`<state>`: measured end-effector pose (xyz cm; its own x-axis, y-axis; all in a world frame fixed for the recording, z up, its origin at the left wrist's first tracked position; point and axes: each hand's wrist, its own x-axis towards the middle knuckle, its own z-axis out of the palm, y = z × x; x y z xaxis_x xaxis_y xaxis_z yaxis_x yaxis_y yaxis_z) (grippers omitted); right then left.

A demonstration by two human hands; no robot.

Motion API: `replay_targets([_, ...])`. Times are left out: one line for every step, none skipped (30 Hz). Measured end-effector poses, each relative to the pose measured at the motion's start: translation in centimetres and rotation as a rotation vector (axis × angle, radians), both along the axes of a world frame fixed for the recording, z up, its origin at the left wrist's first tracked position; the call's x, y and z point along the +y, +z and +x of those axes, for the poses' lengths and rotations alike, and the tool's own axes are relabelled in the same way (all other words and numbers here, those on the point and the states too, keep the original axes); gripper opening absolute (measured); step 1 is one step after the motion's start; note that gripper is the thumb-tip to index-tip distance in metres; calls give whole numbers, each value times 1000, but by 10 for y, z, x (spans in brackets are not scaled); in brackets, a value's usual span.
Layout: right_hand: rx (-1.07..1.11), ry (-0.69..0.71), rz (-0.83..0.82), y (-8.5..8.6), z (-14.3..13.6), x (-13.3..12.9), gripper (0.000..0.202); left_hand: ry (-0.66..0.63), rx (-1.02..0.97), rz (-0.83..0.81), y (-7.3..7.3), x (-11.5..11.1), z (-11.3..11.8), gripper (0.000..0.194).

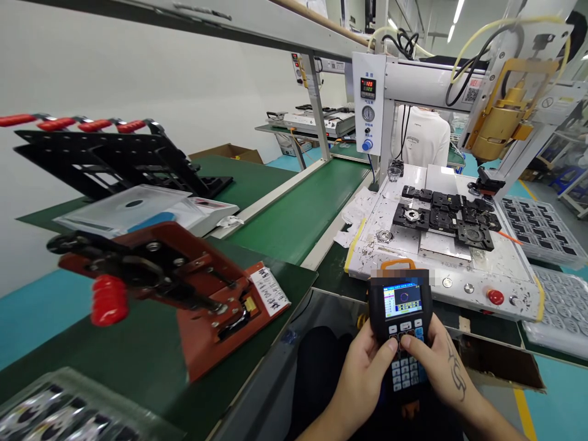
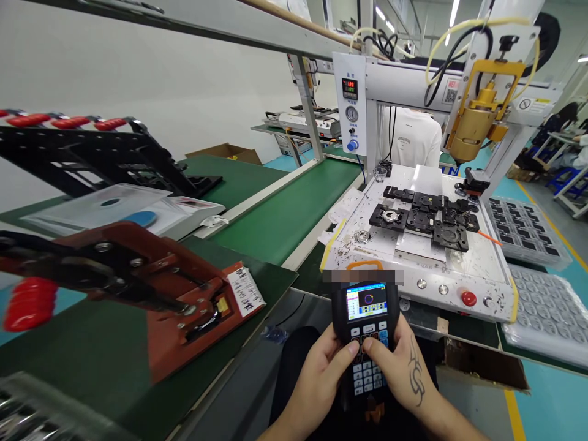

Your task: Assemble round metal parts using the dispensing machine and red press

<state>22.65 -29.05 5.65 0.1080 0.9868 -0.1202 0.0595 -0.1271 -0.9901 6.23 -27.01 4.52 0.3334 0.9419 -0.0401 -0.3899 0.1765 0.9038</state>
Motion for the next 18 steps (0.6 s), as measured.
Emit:
replay_targets([-2, -4, -1, 1, 0, 0, 32, -2, -1, 0, 0, 0, 0, 48])
replay_targets([-6, -8, -1, 1, -1, 1, 32, -4, 0, -3, 1, 0, -1, 48])
replay_targets([-10, -9, -1, 2, -1, 1, 32, -6, 4, -5, 1, 0, -1, 48])
replay_targets([-14, -7, -1, 2, -1, 1, 32, -6, 8, -8, 2, 0, -1, 48])
replay_targets([-18, -5, 0, 2, -1, 1, 31, -6, 12, -9, 3, 0, -2, 48])
replay_targets([-18, -3, 0, 2, -1, 1, 31, -2, 15, -9, 3, 0, -2, 48])
replay_targets([-17, -2, 0, 2, -1, 1, 31, 1, 17, -8, 3, 0, -2, 48])
replay_targets([-13, 0, -1, 2, 0, 1, 31, 3, 17, -7, 3, 0, -1, 49])
replay_targets([-9, 1, -1, 1, 0, 1, 31, 3, 16, -6, 3, 0, -1, 49])
replay_targets([-6, 1, 0, 1, 0, 1, 31, 2, 15, -8, 3, 0, 0, 49])
replay_targets([-5, 5, 0, 1, 0, 1, 32, 1, 13, -9, 3, 0, 0, 48])
replay_targets([-8, 7, 1, 1, 0, 0, 32, 0, 11, -10, 3, 0, 0, 48])
replay_targets([-12, 7, 3, 1, 0, 0, 33, 0, 9, -11, 3, 0, 0, 48])
replay_targets([-16, 7, 4, 1, 0, 0, 33, 1, 7, -12, 3, 0, 0, 48])
replay_targets([-18, 4, 5, 1, 0, 0, 33, 2, 6, -13, 3, 0, 0, 48])
replay_targets([-18, 2, 5, 1, 0, 0, 33, 3, 5, -13, 3, 0, 0, 48])
replay_targets([-17, 0, 3, 1, 0, 0, 33, 3, 4, -13, 3, 0, 0, 48])
replay_targets([-16, -2, 0, 1, 0, 0, 33, 3, 4, -13, 4, 0, 0, 48])
